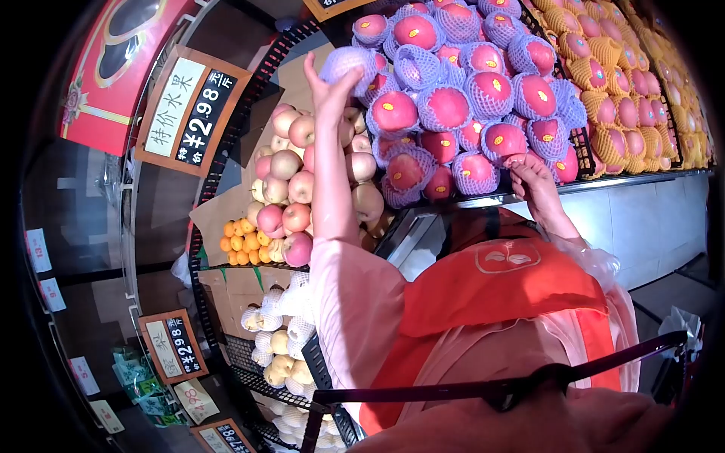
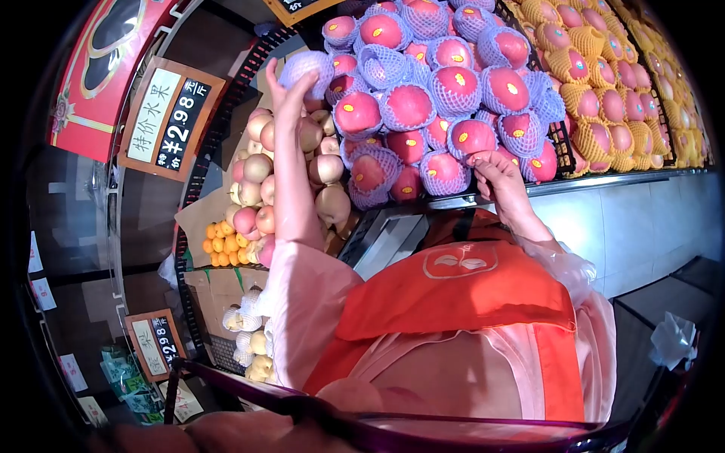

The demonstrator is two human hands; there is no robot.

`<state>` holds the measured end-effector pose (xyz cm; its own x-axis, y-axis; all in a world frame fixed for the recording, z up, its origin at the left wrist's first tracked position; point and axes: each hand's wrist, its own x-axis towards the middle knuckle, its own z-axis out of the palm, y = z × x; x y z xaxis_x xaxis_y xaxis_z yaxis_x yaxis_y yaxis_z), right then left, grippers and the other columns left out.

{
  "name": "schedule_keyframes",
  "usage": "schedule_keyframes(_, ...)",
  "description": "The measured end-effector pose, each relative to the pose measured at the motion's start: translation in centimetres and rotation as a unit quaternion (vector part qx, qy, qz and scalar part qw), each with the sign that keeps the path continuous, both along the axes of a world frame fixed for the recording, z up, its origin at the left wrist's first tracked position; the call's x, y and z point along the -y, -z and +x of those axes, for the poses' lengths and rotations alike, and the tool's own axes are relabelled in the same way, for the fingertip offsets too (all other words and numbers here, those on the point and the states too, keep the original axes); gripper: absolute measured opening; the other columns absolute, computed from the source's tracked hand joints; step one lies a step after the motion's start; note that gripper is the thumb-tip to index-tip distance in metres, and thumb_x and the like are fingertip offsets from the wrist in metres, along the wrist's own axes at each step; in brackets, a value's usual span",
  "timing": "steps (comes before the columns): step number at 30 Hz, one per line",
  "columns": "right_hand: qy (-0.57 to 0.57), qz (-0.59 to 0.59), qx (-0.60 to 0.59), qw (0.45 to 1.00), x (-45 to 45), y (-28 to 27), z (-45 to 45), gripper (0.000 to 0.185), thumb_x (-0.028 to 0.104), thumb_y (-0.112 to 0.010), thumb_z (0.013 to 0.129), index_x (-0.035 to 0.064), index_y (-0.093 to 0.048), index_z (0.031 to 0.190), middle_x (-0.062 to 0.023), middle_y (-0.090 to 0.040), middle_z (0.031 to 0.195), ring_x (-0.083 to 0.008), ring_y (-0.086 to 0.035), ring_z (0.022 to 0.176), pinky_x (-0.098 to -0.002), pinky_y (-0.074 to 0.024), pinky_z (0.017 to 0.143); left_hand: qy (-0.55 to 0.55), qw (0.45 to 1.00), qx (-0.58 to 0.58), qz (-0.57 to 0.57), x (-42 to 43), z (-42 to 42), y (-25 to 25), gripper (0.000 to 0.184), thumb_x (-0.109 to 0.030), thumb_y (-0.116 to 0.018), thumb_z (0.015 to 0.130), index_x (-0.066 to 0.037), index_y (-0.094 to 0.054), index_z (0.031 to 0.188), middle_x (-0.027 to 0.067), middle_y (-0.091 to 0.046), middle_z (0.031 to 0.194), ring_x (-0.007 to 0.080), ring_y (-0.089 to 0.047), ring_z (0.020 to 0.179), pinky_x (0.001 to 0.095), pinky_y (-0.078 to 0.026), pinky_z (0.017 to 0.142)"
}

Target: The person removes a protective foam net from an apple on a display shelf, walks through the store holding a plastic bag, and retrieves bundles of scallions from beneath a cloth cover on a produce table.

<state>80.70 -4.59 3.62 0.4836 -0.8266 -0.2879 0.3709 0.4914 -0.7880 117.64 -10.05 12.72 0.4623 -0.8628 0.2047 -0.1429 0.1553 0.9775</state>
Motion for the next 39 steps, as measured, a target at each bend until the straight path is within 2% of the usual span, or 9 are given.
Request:
schedule_keyframes(3, 0.015, -0.005, -0.012, 1.000, -0.5, -0.2, -0.6, 0.012, 0.012, -0.050, 0.091, 0.0028, -0.058, 0.092, 0.0033, -0.044, 0.062, -0.0042, -0.035, 0.047, -0.0184, -0.0271, 0.043, -0.121, 0.954, 0.266, 0.067, 4.2, 1.5, 1.7, 0.106, -0.028, -0.081, 0.056, -0.011, -0.016, 0.138, 0.0250, -0.055, 0.109, 0.0349, -0.057, 0.099, 0.0408, -0.045, 0.088)
schedule_keyframes(6, 0.048, -0.017, -0.030, 0.998, -1.1, -0.2, -1.0, 0.013, 0.013, -0.051, 0.091, 0.0027, -0.058, 0.092, 0.0033, -0.044, 0.062, -0.0041, -0.035, 0.047, -0.0187, -0.0267, 0.043, -0.136, 0.916, 0.347, 0.150, 7.1, 1.5, 2.7, 0.112, -0.040, -0.079, 0.051, -0.011, -0.015, 0.138, 0.0284, -0.056, 0.108, 0.0399, -0.056, 0.100, 0.0430, -0.043, 0.090)
schedule_keyframes(11, 0.094, 0.002, -0.058, 0.994, -1.9, -0.7, -1.6, 0.013, 0.015, -0.052, 0.090, 0.0026, -0.058, 0.091, 0.0033, -0.045, 0.063, -0.0035, -0.035, 0.046, -0.0184, -0.0244, 0.042, -0.111, 0.857, 0.456, 0.215, 10.6, 1.9, 5.4, 0.111, -0.040, -0.078, 0.050, -0.011, -0.016, 0.137, 0.0239, -0.059, 0.105, 0.0397, -0.058, 0.097, 0.0450, -0.045, 0.086)
schedule_keyframes(14, 0.117, 0.005, -0.089, 0.989, -2.3, -1.2, -1.5, 0.013, 0.015, -0.052, 0.090, 0.0031, -0.058, 0.090, 0.0031, -0.046, 0.063, -0.0035, -0.036, 0.046, -0.0183, -0.0243, 0.041, -0.090, 0.878, 0.428, 0.194, 11.3, 1.6, 5.0, 0.112, -0.041, -0.079, 0.049, -0.010, -0.018, 0.138, 0.0240, -0.059, 0.105, 0.0384, -0.059, 0.095, 0.0443, -0.045, 0.086)
schedule_keyframes(21, 0.111, 0.012, -0.062, 0.992, -1.9, 0.1, -1.5, 0.010, 0.011, -0.051, 0.089, 0.0031, -0.057, 0.090, 0.0024, -0.046, 0.062, -0.0041, -0.036, 0.043, -0.0181, -0.0242, 0.039, -0.035, 0.846, 0.476, 0.237, 10.8, 0.5, 5.1, 0.114, -0.039, -0.078, 0.051, -0.016, -0.013, 0.143, 0.0229, -0.055, 0.114, 0.0401, -0.052, 0.104, 0.0458, -0.039, 0.093)
schedule_keyframes(25, 0.102, 0.015, -0.069, 0.992, -1.8, 0.0, -1.2, 0.011, 0.011, -0.050, 0.089, 0.0031, -0.057, 0.090, 0.0021, -0.046, 0.062, -0.0046, -0.038, 0.043, -0.0182, -0.0258, 0.039, -0.013, 0.824, 0.509, 0.251, 10.7, 1.1, 4.8, 0.117, -0.042, -0.080, 0.048, -0.011, -0.016, 0.141, 0.0237, -0.053, 0.119, 0.0413, -0.052, 0.106, 0.0441, -0.041, 0.092)
schedule_keyframes(28, 0.090, 0.014, -0.061, 0.994, -1.5, 0.2, -1.1, 0.011, 0.012, -0.050, 0.090, 0.0029, -0.057, 0.090, 0.0021, -0.046, 0.062, -0.0048, -0.038, 0.043, -0.0183, -0.0261, 0.039, -0.006, 0.865, 0.459, 0.205, 11.0, 2.3, 5.5, 0.114, -0.039, -0.079, 0.050, -0.012, -0.017, 0.141, 0.0240, -0.052, 0.119, 0.0416, -0.052, 0.106, 0.0446, -0.041, 0.092)
schedule_keyframes(34, 0.078, 0.009, -0.073, 0.994, -1.4, -0.4, -0.7, 0.011, 0.011, -0.050, 0.090, 0.0025, -0.058, 0.090, 0.0027, -0.045, 0.062, -0.0043, -0.038, 0.044, -0.0184, -0.0257, 0.041, -0.089, 0.822, 0.508, 0.239, 11.7, 0.2, 6.7, 0.114, -0.031, -0.081, 0.052, -0.015, -0.013, 0.142, 0.0238, -0.052, 0.115, 0.0395, -0.049, 0.107, 0.0470, -0.038, 0.093)
schedule_keyframes(39, 0.071, 0.014, -0.062, 0.995, -1.5, -0.3, -0.6, 0.011, 0.012, -0.051, 0.090, 0.0033, -0.058, 0.091, 0.0032, -0.045, 0.062, -0.0042, -0.037, 0.045, -0.0184, -0.0254, 0.041, -0.012, 0.857, 0.474, 0.203, 10.1, 1.2, 4.6, 0.121, -0.031, -0.083, 0.052, -0.017, -0.005, 0.144, 0.0236, -0.047, 0.120, 0.0397, -0.044, 0.112, 0.0434, -0.039, 0.094)
